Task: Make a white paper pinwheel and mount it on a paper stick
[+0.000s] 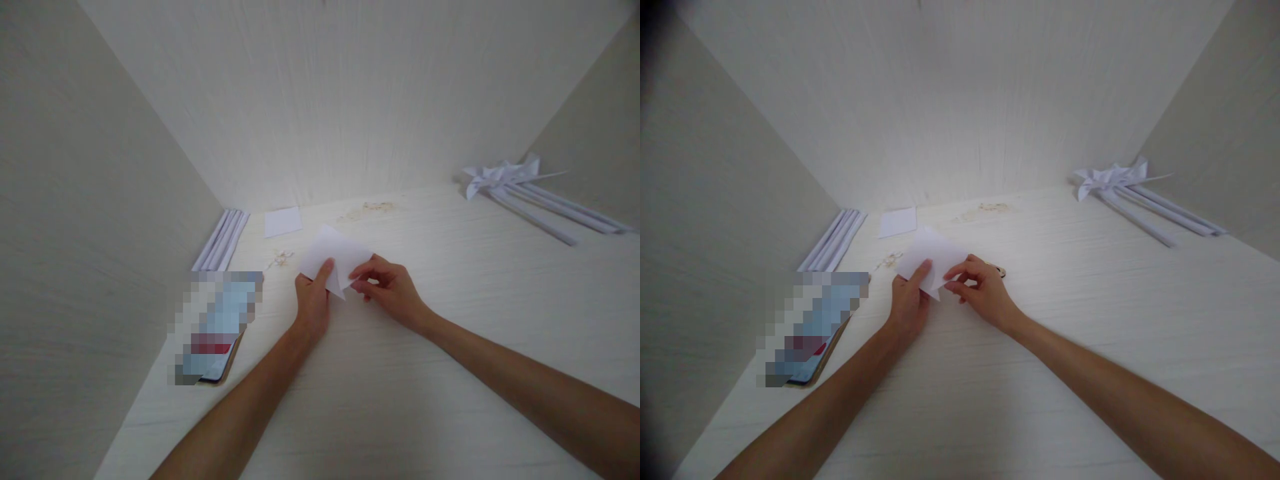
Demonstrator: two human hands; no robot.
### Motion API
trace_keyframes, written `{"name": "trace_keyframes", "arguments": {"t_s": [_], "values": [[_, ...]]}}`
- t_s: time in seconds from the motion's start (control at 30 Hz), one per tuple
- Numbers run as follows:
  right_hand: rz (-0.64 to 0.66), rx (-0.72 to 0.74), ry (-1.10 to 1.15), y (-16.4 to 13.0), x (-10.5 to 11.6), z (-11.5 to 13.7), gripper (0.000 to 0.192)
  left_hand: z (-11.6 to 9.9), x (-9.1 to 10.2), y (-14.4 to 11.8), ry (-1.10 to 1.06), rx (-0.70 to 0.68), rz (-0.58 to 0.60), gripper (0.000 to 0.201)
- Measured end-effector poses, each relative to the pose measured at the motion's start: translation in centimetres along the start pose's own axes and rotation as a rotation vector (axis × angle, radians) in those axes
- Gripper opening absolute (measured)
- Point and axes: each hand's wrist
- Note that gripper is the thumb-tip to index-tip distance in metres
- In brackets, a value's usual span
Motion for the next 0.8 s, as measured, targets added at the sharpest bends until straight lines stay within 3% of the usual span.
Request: {"name": "trace_keyframes", "arguments": {"t_s": [0.33,0.53,0.8], "values": [[-0.101,-0.146,0.103,0.30,0.07,0.26,0.018,0.15,0.19,-0.21,0.115,0.002,0.095,0.014],[-0.181,-0.122,0.050,0.36,0.11,0.46,0.014,0.19,0.08,-0.38,0.177,0.038,0.108,0.018],[-0.193,-0.052,-0.154,0.17,0.47,0.07,0.011,0.55,0.77,0.00,0.318,0.035,0.123,0.019]]}}
Point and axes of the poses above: each hand's wrist, its own y-axis towards the middle knuckle, its own x-axis out of the back of the hand, z = x × y, and after that the axes turned 5 degrees about x, right-handed
